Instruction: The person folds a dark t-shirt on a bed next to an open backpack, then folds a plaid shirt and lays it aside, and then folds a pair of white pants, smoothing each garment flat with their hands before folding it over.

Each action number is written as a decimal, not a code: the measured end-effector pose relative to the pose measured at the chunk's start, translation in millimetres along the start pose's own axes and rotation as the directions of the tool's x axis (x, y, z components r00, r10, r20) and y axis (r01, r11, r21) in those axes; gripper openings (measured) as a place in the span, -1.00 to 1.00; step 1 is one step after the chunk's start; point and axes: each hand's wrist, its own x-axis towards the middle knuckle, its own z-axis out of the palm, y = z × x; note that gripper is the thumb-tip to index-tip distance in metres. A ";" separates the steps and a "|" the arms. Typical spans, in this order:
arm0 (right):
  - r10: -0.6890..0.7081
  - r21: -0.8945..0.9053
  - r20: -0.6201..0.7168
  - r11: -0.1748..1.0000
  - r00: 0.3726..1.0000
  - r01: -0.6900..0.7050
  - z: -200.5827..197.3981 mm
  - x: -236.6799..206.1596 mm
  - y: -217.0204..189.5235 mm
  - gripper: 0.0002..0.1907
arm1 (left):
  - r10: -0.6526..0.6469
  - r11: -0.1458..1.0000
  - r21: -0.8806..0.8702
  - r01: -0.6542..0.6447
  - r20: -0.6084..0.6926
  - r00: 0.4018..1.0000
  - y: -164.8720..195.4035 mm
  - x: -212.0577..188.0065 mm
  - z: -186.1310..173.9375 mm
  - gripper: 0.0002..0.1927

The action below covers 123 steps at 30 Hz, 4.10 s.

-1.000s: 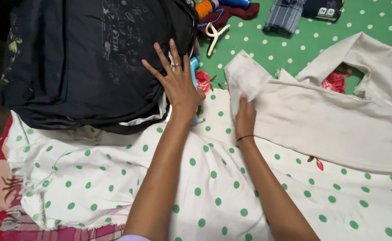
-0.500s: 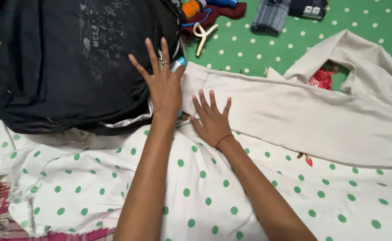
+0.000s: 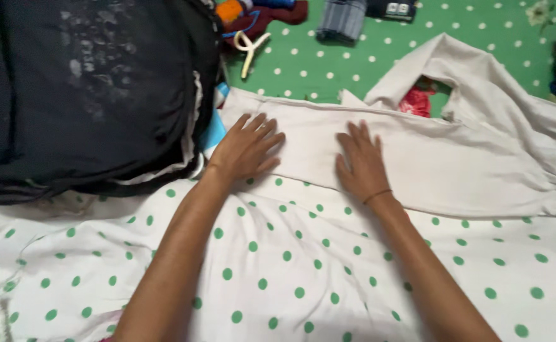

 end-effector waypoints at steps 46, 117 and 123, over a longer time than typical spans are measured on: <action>0.066 -0.763 0.319 0.609 0.945 0.215 -212.4 -192.1 298.5 -0.37 | 0.063 0.993 -0.100 -0.069 -0.059 0.996 229.9 69.2 22.5 -0.17; 0.028 -0.261 -0.410 0.954 0.912 -0.146 -111.2 5.4 227.3 -0.84 | -0.700 0.713 -0.370 0.595 -0.343 0.626 28.0 169.8 55.7 -0.25; 0.117 -0.154 -0.467 0.965 0.876 -0.211 -113.5 7.3 225.2 -0.87 | -0.979 -0.112 -0.725 0.679 0.199 0.052 11.6 212.7 71.3 -0.03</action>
